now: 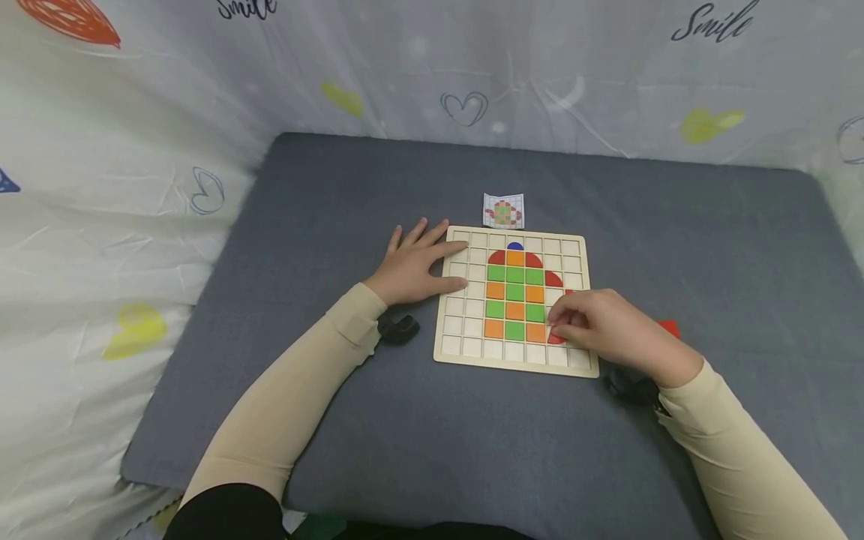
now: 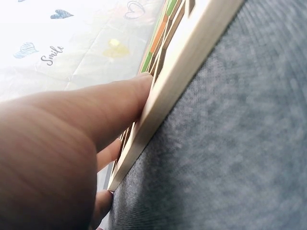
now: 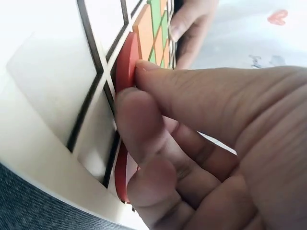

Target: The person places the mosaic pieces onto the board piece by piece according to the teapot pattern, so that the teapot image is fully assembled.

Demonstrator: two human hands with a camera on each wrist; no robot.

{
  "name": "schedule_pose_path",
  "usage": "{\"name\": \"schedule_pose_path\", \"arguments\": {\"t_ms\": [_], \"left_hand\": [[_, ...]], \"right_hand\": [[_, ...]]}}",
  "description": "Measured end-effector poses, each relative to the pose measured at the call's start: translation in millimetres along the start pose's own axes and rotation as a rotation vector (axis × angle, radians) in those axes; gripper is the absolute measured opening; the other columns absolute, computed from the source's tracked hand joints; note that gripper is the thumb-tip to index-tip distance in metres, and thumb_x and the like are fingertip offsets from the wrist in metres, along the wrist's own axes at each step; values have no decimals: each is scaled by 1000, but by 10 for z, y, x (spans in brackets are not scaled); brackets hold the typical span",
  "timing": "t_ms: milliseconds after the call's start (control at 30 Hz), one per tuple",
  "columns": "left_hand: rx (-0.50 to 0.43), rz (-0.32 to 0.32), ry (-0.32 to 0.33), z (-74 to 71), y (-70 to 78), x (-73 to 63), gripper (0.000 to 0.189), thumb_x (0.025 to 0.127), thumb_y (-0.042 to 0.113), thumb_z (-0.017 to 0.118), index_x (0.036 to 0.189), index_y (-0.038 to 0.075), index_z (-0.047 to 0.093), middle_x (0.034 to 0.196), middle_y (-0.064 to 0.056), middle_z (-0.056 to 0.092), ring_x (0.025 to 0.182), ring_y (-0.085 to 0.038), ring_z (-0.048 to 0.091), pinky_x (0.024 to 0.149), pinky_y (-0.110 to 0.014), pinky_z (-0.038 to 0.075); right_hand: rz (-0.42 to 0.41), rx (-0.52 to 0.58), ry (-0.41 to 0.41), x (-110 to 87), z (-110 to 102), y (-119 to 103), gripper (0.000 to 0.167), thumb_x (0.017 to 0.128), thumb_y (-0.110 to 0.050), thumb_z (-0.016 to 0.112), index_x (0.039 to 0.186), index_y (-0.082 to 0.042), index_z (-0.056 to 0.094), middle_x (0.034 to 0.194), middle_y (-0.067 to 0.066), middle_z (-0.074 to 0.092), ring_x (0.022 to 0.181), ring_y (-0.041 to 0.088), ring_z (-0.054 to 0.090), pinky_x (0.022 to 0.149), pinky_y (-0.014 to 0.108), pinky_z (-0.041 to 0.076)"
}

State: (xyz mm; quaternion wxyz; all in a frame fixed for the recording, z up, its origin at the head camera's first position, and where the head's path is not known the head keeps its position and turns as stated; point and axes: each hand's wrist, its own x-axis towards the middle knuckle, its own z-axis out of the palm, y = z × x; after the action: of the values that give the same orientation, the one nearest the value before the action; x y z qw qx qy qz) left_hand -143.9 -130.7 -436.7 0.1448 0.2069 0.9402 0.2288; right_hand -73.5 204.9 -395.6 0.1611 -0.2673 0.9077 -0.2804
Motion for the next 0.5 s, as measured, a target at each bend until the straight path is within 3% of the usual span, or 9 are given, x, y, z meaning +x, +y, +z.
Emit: {"name": "schedule_pose_path", "arguments": {"t_ms": [200,500], "left_hand": [[-7,1,-3,9,-1,3,77,96,68,64,163,38,40,178,3,9,164,-27,-8,127,-57,-16],[-10,-1,0,11,-6,12,77,96,69,63,162,38,41,177,3,10,164,-27,-7,127,-56,-16]], "right_hand": [[-4,-14,36,-46,15,-5,11,89,-8,84,95,-16,79,85,-13,71,76,5,63,69,26,54],[-128,-84,72,-78,24,3,23,82,2,86,88,-20,82,94,-12,73,87,10,66,79,35,59]]}}
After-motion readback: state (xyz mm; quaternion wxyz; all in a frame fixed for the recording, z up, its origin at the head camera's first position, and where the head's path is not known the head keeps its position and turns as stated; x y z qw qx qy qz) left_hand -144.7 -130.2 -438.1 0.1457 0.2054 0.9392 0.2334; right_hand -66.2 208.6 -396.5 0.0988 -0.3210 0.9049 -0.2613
